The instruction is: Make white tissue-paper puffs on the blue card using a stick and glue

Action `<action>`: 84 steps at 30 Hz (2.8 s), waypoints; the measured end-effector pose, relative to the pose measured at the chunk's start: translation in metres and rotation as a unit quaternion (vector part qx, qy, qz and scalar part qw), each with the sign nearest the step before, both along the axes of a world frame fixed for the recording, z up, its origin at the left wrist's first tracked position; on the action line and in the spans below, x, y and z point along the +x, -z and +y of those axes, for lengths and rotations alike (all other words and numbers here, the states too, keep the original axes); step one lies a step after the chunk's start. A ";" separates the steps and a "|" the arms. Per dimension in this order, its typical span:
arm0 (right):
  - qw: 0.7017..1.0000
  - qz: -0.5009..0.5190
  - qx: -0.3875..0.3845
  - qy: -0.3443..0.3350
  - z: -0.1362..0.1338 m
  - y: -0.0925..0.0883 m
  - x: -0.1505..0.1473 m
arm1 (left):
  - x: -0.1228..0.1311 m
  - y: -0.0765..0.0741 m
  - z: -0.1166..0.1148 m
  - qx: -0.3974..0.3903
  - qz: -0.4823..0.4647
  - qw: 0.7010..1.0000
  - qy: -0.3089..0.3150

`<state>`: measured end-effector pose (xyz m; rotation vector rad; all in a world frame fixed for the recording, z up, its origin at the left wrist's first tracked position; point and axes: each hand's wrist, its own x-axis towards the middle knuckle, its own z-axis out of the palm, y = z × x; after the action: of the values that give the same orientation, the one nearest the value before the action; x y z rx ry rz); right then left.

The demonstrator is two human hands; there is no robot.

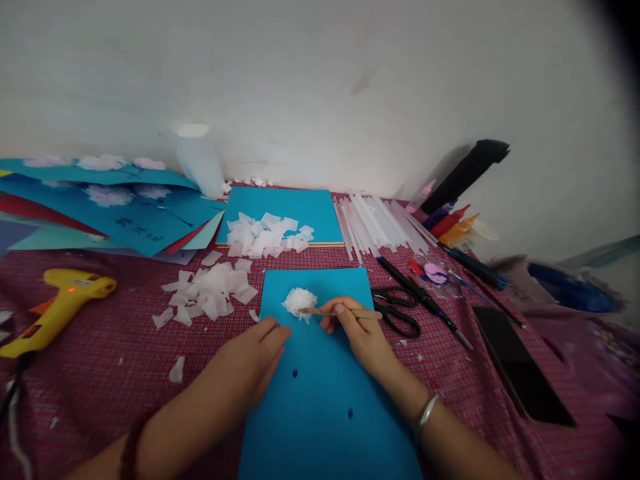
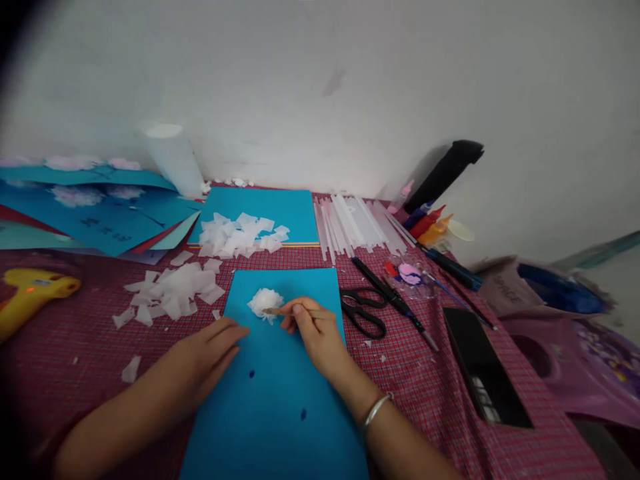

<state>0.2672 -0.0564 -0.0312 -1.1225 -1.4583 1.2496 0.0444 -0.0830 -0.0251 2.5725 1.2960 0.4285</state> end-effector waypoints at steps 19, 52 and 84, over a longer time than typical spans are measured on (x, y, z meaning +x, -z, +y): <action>0.994 0.087 -0.054 0.030 0.002 -0.003 0.007 | 0.020 0.006 0.042 -0.136 -0.136 0.974 -0.121; 0.997 0.033 -0.026 0.060 -0.001 -0.004 0.003 | 0.019 0.007 0.043 -0.129 -0.118 0.978 -0.115; 0.998 0.013 -0.036 0.051 -0.005 -0.006 0.009 | 0.021 0.004 0.041 -0.125 -0.129 0.975 -0.128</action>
<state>0.2758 -0.0614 -0.0249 -1.2087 -1.3308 1.2488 0.0656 -0.0420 -0.0295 2.0757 1.4823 0.5847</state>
